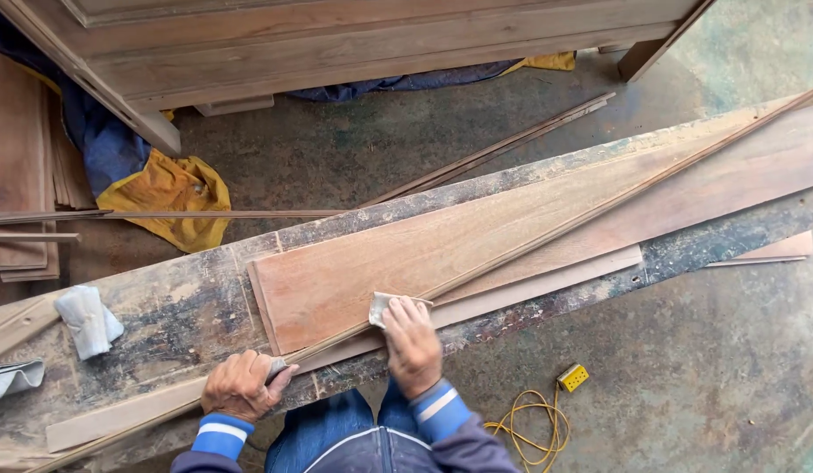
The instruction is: Manually sanding the edges and surfaces of thin wooden strips using sandpaper.
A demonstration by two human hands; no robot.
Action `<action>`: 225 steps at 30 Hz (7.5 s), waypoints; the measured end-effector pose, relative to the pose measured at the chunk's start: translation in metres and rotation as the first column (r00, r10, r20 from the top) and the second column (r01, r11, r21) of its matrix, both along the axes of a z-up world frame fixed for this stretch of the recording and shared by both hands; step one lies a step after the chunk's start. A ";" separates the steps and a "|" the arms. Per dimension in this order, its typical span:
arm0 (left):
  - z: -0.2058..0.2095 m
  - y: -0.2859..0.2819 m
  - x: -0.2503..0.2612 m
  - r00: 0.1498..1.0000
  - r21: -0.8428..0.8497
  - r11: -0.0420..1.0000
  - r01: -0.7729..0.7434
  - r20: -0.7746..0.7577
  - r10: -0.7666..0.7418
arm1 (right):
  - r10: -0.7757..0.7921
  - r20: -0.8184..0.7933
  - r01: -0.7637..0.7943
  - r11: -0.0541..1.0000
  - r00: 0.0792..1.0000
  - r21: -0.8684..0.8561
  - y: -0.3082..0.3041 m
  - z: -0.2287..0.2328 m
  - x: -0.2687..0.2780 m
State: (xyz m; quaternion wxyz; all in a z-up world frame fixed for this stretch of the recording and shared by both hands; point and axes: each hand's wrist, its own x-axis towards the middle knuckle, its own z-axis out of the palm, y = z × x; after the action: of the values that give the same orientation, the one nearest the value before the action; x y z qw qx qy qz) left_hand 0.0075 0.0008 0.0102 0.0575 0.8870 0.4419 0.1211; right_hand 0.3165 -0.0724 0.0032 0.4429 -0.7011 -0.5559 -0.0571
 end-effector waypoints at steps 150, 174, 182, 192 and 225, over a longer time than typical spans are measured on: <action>-0.014 -0.004 -0.006 0.998 0.049 0.997 -0.057 0.022 0.056 | -0.184 0.262 0.213 0.973 0.947 -0.089 0.020 -0.024 0.069; -0.020 -0.004 -0.009 1.000 0.044 0.999 -0.015 0.006 0.014 | -0.190 0.282 0.276 0.910 0.940 -0.308 0.011 -0.077 0.142; -0.017 -0.003 -0.008 1.000 0.043 0.999 -0.007 0.016 0.007 | 0.045 0.212 -0.063 0.995 0.976 0.077 0.024 0.011 0.021; 0.002 0.000 0.000 0.997 -0.015 0.998 -0.068 0.048 0.068 | -0.124 0.175 0.136 0.989 0.977 -0.055 0.017 -0.025 -0.008; 0.004 0.001 -0.003 0.998 -0.005 1.000 -0.002 0.058 0.002 | -0.067 0.204 0.141 0.916 0.977 -0.375 -0.011 -0.040 -0.008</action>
State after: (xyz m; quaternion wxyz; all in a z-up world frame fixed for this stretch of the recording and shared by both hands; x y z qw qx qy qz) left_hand 0.0050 0.0019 0.0146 0.0722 0.8826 0.4412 0.1457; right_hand 0.3088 -0.0831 -0.0368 0.2376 -0.7949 -0.5571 -0.0352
